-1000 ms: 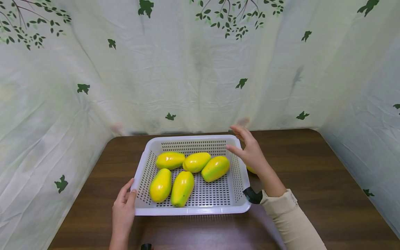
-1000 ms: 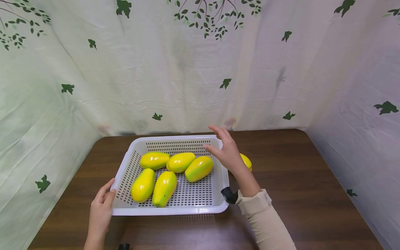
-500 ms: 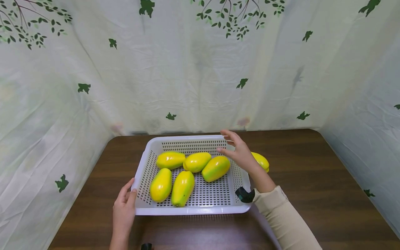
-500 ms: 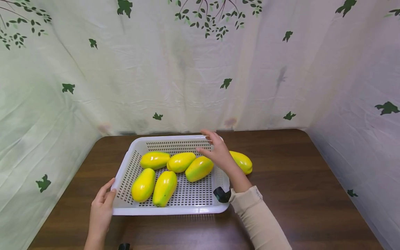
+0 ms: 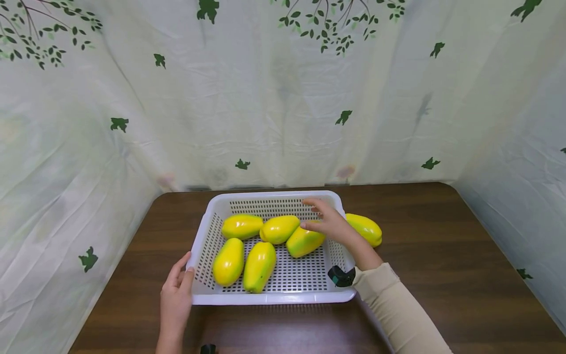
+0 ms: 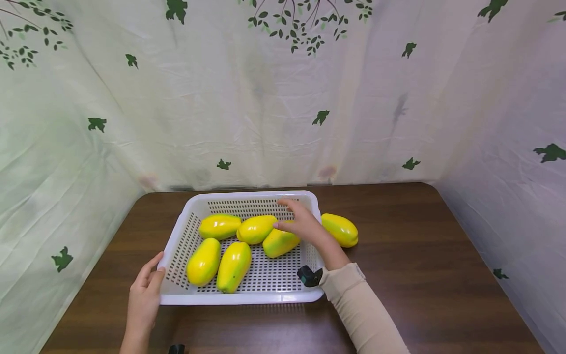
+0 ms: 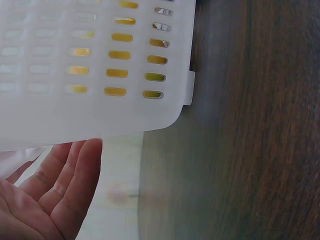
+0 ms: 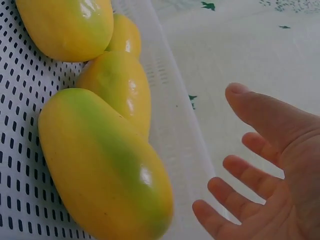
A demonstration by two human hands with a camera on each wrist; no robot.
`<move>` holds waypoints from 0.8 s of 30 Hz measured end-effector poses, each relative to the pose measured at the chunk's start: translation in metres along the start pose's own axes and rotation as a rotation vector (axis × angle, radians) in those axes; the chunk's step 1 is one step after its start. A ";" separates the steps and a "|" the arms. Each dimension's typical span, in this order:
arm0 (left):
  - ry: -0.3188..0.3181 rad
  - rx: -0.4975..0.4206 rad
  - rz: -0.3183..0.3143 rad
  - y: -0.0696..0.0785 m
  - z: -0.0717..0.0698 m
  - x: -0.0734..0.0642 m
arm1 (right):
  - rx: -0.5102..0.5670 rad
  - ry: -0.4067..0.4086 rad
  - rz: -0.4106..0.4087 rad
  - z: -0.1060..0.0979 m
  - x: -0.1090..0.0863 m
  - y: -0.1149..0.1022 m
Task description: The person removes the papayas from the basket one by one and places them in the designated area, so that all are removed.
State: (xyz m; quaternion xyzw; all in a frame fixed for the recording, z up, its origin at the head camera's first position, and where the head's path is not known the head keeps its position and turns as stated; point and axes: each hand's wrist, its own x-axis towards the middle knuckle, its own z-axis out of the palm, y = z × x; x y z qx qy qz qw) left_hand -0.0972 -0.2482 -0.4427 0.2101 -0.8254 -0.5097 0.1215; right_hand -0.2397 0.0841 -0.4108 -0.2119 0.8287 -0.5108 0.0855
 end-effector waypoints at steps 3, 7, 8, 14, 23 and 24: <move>0.003 -0.002 0.004 -0.001 0.000 0.000 | -0.030 -0.017 0.023 0.003 0.002 0.001; 0.003 -0.009 0.003 -0.001 0.000 0.000 | -0.080 -0.015 0.058 0.007 0.004 0.003; 0.004 -0.011 0.000 -0.001 0.000 0.000 | -0.093 -0.015 0.064 0.008 0.004 0.003; 0.003 -0.011 -0.008 0.000 0.000 0.000 | -0.167 -0.045 0.107 0.010 0.005 0.002; 0.004 -0.023 0.012 -0.003 0.001 0.001 | -0.266 -0.141 0.138 0.015 0.000 -0.002; 0.005 -0.026 0.013 -0.003 0.001 0.000 | -0.274 -0.154 0.145 0.016 0.000 -0.002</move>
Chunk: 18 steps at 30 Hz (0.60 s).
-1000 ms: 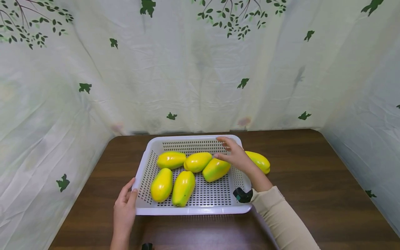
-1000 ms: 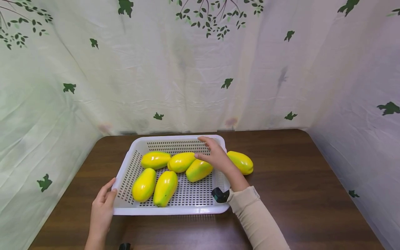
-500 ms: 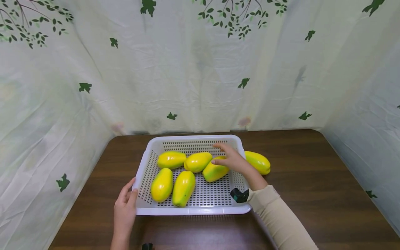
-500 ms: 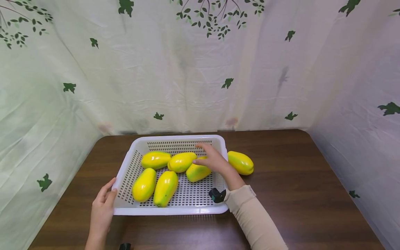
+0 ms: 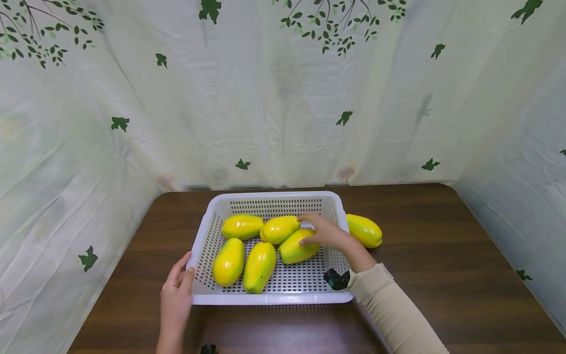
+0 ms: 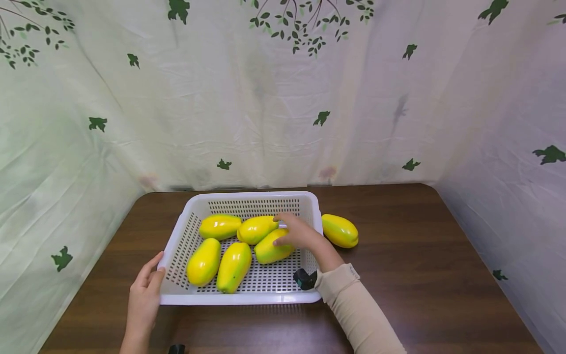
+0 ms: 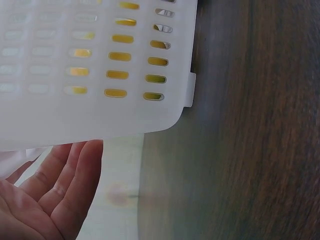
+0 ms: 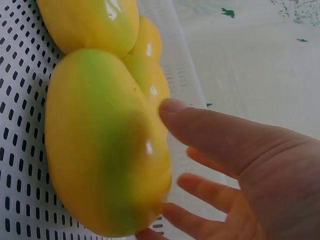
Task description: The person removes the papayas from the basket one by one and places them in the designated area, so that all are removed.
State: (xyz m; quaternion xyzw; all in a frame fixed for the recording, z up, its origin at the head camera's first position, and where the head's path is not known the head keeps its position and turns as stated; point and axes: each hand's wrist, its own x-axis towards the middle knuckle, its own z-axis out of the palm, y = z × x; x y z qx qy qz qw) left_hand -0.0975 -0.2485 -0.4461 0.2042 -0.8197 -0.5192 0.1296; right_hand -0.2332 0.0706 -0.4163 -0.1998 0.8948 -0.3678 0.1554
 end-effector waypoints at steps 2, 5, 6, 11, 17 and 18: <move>0.001 0.000 -0.001 0.000 0.000 0.000 | -0.007 -0.028 0.011 0.001 -0.001 0.000; -0.001 -0.003 -0.007 0.000 0.000 0.000 | -0.010 -0.064 0.022 0.002 -0.001 0.000; 0.001 -0.004 -0.008 0.001 0.000 0.000 | -0.007 -0.075 0.019 0.002 -0.001 0.000; 0.002 -0.001 -0.009 0.003 -0.001 0.000 | 0.004 -0.147 -0.019 0.002 -0.001 0.001; 0.004 -0.004 -0.009 0.002 -0.001 -0.001 | -0.018 -0.232 -0.029 0.002 -0.001 0.001; 0.003 -0.004 -0.003 0.002 -0.001 -0.001 | -0.022 -0.236 -0.031 0.002 -0.002 0.002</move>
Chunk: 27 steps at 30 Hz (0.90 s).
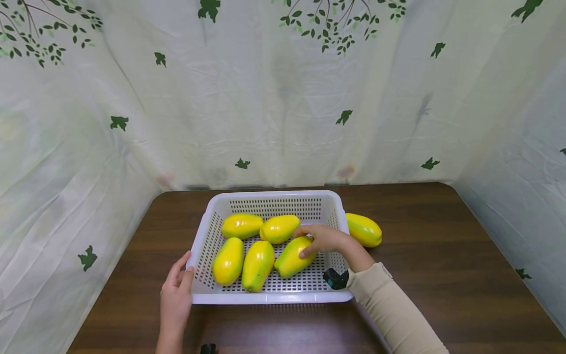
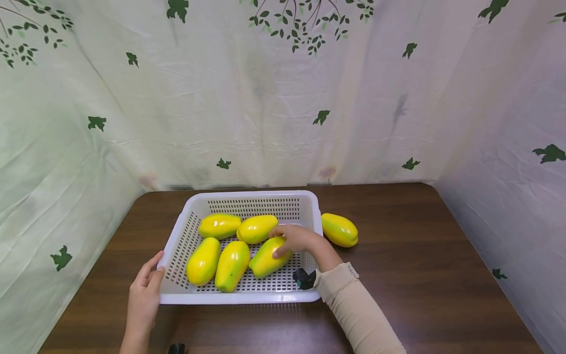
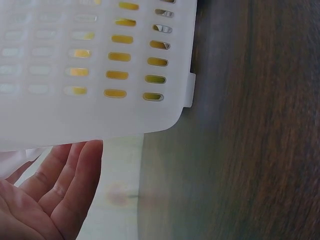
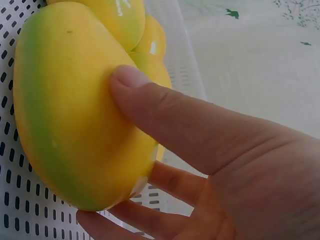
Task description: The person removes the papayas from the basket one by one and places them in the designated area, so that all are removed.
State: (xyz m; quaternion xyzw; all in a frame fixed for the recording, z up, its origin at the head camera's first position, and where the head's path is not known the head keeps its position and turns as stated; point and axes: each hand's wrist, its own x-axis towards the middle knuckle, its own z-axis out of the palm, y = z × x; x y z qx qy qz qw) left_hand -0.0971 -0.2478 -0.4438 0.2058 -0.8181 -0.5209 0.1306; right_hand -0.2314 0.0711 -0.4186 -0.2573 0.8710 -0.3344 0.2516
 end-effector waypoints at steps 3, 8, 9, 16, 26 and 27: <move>0.003 -0.002 0.013 0.000 0.000 0.000 | 0.009 0.020 -0.023 0.000 0.000 0.000; 0.011 0.005 0.020 0.000 0.000 0.000 | 0.022 0.079 -0.035 -0.001 -0.002 -0.001; 0.010 0.005 0.020 -0.001 0.000 0.000 | 0.021 0.090 -0.036 -0.001 -0.002 -0.001; -0.004 0.006 0.006 0.002 0.000 0.000 | 0.029 0.165 -0.057 -0.004 -0.003 -0.006; 0.002 0.014 0.006 0.001 0.000 0.000 | 0.054 0.281 -0.059 -0.010 -0.013 -0.013; 0.003 0.016 0.002 0.001 0.000 0.000 | 0.056 0.292 -0.072 -0.011 -0.015 -0.013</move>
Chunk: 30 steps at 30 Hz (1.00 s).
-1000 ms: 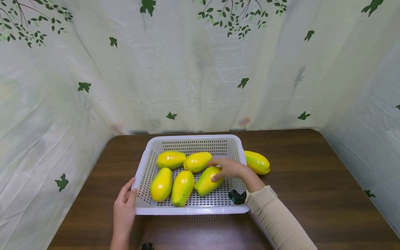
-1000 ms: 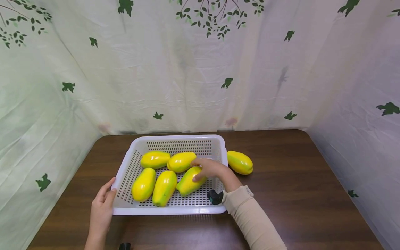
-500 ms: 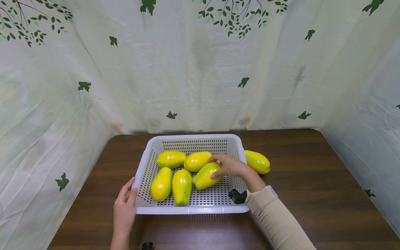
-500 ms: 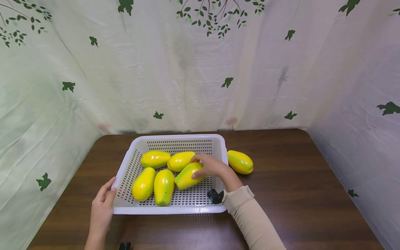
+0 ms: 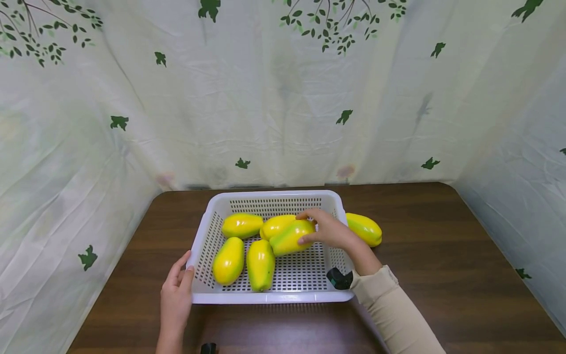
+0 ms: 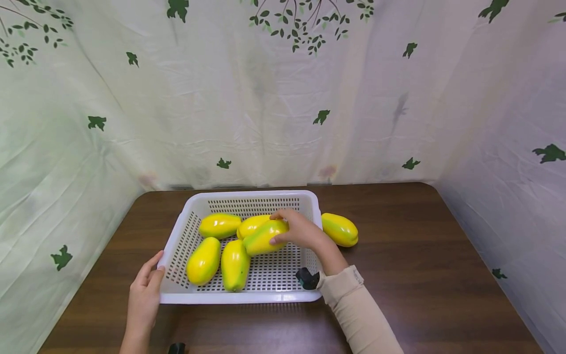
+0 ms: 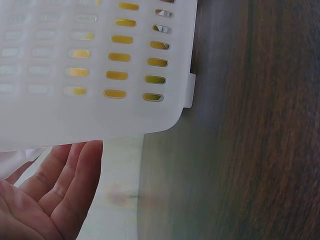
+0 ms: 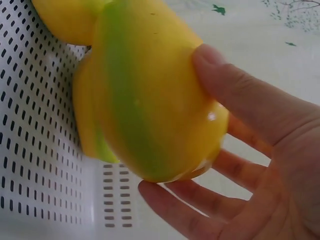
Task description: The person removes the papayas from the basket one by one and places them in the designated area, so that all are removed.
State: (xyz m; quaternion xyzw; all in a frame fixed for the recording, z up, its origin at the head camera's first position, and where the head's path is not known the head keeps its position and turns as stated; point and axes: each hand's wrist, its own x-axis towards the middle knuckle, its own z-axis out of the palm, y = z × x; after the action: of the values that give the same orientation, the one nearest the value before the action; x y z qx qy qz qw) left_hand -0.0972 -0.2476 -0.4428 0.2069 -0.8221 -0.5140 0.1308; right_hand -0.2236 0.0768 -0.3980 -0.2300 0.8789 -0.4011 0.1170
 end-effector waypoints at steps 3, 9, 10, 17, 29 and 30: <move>-0.001 0.002 -0.006 0.000 0.000 0.000 | 0.023 0.035 -0.034 -0.003 -0.003 -0.002; 0.006 -0.003 0.032 -0.013 0.002 0.005 | 0.052 0.107 -0.083 -0.008 -0.011 -0.007; 0.011 -0.007 0.038 -0.017 0.003 0.007 | 0.055 0.118 -0.087 -0.009 -0.012 -0.008; 0.008 -0.013 0.056 -0.015 0.003 0.006 | 0.124 0.165 -0.083 -0.016 -0.020 -0.008; 0.004 -0.007 0.024 -0.002 0.000 0.000 | 0.125 0.306 -0.120 -0.031 -0.039 0.001; 0.006 -0.006 0.025 -0.002 0.000 0.001 | 0.119 0.320 -0.123 -0.032 -0.040 0.002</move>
State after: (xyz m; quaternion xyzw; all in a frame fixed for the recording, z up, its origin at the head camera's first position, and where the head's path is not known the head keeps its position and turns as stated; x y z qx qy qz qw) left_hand -0.0974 -0.2487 -0.4446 0.1977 -0.8227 -0.5141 0.1403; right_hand -0.2018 0.1190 -0.3782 -0.2090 0.8453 -0.4904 -0.0356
